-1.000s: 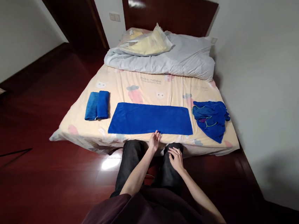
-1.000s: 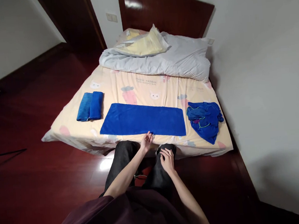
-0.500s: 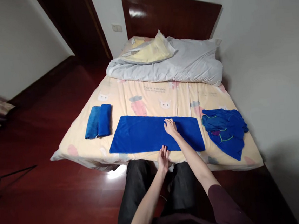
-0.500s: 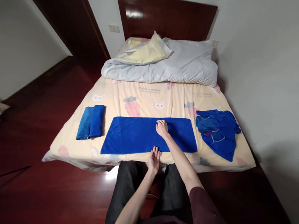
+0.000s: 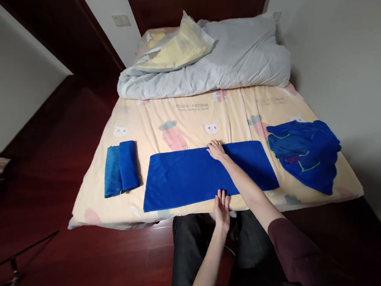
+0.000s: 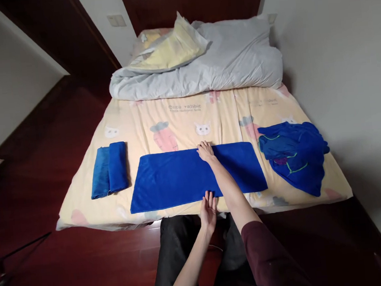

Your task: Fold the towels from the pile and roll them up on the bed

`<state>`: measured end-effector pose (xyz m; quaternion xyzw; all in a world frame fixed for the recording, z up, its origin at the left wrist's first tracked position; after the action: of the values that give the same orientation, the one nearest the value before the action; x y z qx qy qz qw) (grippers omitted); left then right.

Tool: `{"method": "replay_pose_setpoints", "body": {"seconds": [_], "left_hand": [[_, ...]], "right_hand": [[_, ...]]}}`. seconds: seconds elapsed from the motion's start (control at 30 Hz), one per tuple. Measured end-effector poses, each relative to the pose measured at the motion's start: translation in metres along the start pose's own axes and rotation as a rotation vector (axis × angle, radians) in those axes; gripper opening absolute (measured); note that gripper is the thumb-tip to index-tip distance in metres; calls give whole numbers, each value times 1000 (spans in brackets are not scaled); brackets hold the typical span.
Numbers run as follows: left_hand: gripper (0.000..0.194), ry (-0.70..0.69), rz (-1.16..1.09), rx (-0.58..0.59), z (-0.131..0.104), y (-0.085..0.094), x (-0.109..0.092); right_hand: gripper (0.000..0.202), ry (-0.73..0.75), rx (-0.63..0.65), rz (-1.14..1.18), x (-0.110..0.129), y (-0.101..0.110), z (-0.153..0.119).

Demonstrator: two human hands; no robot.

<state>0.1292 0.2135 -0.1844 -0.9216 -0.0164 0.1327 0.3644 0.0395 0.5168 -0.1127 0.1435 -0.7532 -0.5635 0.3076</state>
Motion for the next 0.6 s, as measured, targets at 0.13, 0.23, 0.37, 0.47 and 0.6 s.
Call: {"method": "replay_pose_setpoints", "body": {"seconds": [0.13,0.23,0.37,0.47,0.6], "left_hand": [[28,16,3,17,-3,-3,-2],[31,17,-11,-14,-4,-2,-2],[35,37,-47,-14,-3,-1,0],[35,49,-53,-5,-3,2,1],[32,48,-43,-20,-3,4,0]], "right_hand": [[20,-34,43,52,-2,3,14],[20,-69,78,82,-6,6,20],[21,-120,109,118,-10,9,22],[21,-125,110,145,-9,13,20],[26,-132,95,175,-7,24,20]]}}
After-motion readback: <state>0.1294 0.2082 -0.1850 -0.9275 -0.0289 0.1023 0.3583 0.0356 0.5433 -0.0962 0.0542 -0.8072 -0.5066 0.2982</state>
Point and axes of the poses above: each hand's wrist, its own z-axis towards the middle knuckle, its own y-axis out of the back of the hand, x = y × z, the point moved 9 cm from there along z, towards the middle knuckle, and after that the axes turned 4 degrees about x, right-handed, at the moved point
